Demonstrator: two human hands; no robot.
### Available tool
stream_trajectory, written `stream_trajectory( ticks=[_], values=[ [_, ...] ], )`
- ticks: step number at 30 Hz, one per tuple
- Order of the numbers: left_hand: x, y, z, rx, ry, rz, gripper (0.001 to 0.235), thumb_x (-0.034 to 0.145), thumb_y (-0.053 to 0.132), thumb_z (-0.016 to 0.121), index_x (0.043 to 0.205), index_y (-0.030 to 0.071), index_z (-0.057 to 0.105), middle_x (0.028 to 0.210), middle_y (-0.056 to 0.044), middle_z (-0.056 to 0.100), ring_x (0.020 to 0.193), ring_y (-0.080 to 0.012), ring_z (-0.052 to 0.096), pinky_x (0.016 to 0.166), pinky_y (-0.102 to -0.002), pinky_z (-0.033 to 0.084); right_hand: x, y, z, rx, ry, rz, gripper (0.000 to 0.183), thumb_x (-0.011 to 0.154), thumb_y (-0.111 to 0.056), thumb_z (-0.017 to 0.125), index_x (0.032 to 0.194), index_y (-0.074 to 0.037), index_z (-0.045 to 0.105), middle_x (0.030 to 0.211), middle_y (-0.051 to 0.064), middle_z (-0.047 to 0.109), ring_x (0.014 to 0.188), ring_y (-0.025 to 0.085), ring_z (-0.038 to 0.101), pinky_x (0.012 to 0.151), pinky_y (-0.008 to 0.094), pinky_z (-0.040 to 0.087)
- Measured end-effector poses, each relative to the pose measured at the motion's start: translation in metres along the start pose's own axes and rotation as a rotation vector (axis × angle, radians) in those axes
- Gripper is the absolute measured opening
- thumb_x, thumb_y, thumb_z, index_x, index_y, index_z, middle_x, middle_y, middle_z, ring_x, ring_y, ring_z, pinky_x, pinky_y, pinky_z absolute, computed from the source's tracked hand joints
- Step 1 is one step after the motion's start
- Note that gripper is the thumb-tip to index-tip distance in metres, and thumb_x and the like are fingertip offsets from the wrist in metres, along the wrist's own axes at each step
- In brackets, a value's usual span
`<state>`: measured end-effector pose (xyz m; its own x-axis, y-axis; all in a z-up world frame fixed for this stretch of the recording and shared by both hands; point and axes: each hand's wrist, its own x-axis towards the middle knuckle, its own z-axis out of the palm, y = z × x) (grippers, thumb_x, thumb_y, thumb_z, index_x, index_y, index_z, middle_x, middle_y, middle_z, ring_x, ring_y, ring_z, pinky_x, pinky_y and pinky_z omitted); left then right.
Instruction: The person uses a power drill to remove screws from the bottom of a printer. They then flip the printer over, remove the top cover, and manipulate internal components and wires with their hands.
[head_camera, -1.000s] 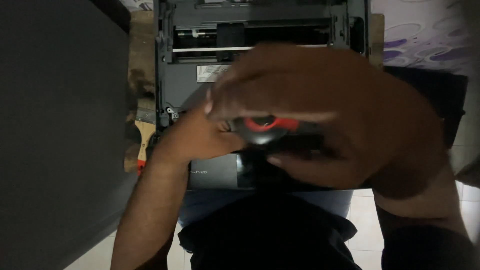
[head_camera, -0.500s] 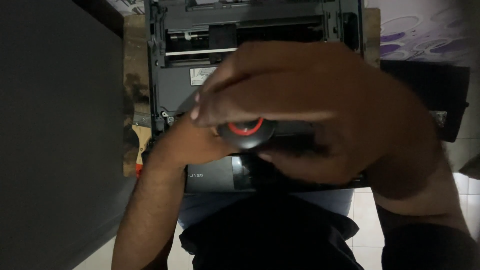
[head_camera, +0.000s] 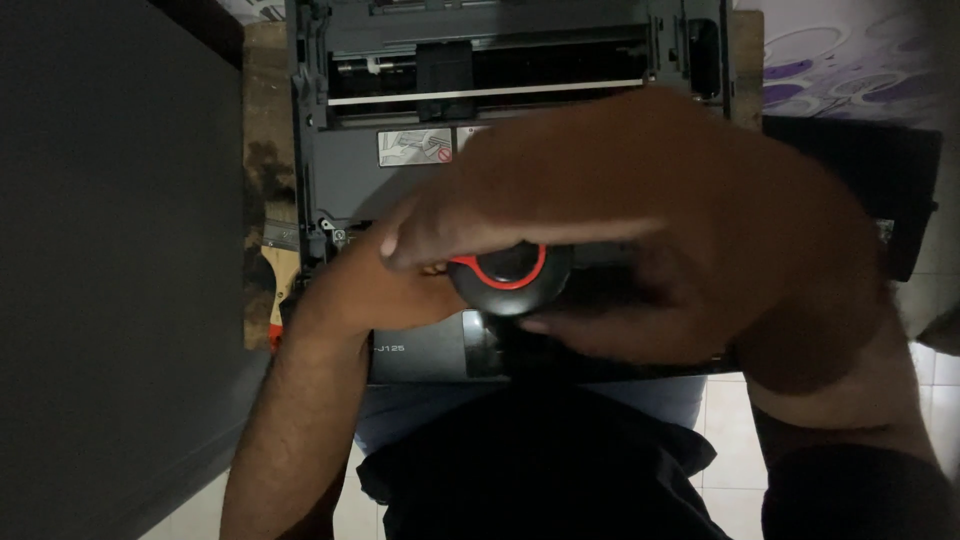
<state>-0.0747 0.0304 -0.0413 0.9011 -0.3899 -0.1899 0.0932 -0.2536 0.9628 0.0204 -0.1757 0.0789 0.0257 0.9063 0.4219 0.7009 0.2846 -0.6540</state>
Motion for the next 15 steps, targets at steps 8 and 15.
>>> stream_trajectory(
  ticks=[8,15],
  values=[
    [0.000,0.000,0.010,0.006,0.096,0.276,0.039,0.083,0.006,0.086,0.117,0.007,0.068,0.113,-0.006,0.076,0.107,-0.0163,0.073,0.098,-0.030,0.059,-0.002,0.002,0.007,-0.255,0.045,0.120,0.069,0.084,-0.053,0.090,0.127,-0.006,0.065,0.113,0.008,0.070,0.104,0.028,0.070,0.082,0.040,0.052],
    [-0.005,-0.012,-0.003,-0.162,-0.017,0.148,0.022,0.075,-0.010,0.054,0.079,0.010,0.062,0.059,0.007,0.051,0.051,-0.0017,0.039,0.042,-0.024,0.025,-0.009,0.009,-0.003,-0.114,-0.008,-0.048,0.037,0.104,-0.028,0.059,0.133,-0.005,0.062,0.128,0.009,0.076,0.114,0.028,0.082,0.088,0.035,0.063]
  ],
)
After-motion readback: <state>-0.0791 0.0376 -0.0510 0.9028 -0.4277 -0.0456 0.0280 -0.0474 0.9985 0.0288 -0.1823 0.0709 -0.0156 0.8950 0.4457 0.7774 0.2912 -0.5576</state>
